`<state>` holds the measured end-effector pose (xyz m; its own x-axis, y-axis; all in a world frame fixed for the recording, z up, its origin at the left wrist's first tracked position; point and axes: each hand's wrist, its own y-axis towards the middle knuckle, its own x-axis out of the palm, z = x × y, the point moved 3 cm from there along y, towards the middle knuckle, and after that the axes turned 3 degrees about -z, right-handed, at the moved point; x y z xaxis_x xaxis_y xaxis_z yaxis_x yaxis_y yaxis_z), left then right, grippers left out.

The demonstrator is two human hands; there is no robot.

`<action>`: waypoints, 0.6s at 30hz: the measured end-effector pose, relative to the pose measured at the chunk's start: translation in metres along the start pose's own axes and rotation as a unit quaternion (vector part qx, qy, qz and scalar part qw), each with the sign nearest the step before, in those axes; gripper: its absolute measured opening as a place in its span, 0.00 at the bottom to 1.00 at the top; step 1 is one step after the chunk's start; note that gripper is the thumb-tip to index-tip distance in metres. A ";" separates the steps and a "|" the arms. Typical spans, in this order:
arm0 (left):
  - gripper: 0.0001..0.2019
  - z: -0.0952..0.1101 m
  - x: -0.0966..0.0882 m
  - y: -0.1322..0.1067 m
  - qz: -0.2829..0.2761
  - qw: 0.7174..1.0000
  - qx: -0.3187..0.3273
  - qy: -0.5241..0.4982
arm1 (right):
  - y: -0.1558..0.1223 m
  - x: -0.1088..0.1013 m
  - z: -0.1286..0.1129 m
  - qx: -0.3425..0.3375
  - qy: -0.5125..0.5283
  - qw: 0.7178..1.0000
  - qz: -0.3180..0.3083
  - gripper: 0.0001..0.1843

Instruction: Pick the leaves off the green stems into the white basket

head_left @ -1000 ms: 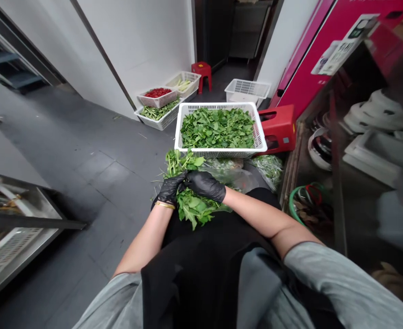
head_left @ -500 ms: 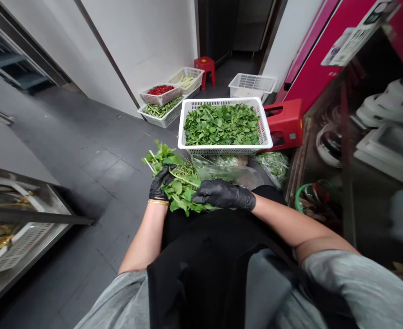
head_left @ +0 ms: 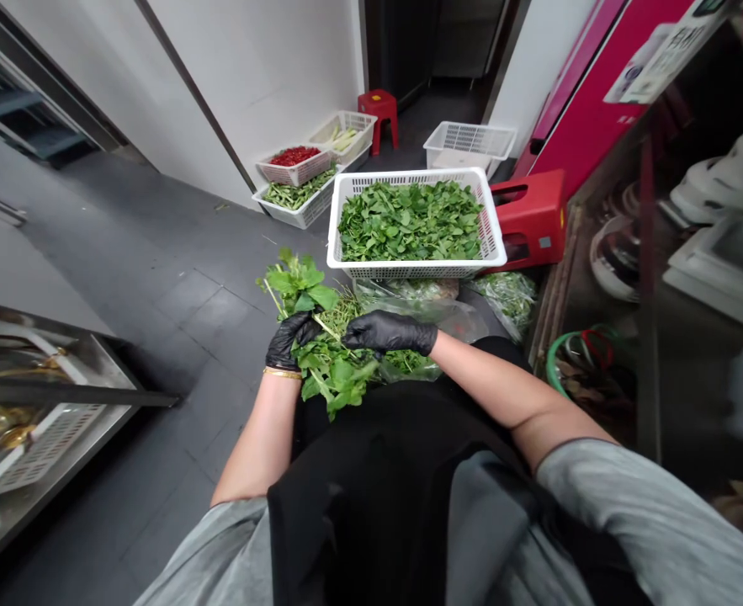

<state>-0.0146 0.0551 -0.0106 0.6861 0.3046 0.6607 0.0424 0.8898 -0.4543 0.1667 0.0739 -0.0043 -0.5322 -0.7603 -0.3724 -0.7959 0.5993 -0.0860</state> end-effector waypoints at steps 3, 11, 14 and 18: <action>0.11 0.012 -0.017 0.007 0.028 0.998 0.047 -0.014 | -0.027 0.009 0.005 0.001 -0.033 0.999 -0.007 0.22; 0.06 0.002 -0.007 0.017 0.016 1.000 0.008 -0.005 | -0.044 -0.127 -0.004 -0.017 -0.144 0.923 0.356 0.30; 0.06 -0.010 0.001 0.020 -0.014 0.998 -0.034 0.052 | -0.014 -0.153 -0.005 0.028 -0.319 0.864 0.388 0.31; 0.02 -0.021 0.007 0.026 -0.029 0.995 -0.052 0.084 | 0.012 -0.078 -0.012 -0.160 -0.443 0.850 0.234 0.20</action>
<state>0.0066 0.0734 -0.0304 0.7919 0.1843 0.5821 0.1547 0.8617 -0.4832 0.1952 0.1369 0.0347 -0.4982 0.1156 -0.8593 -0.6701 0.5776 0.4662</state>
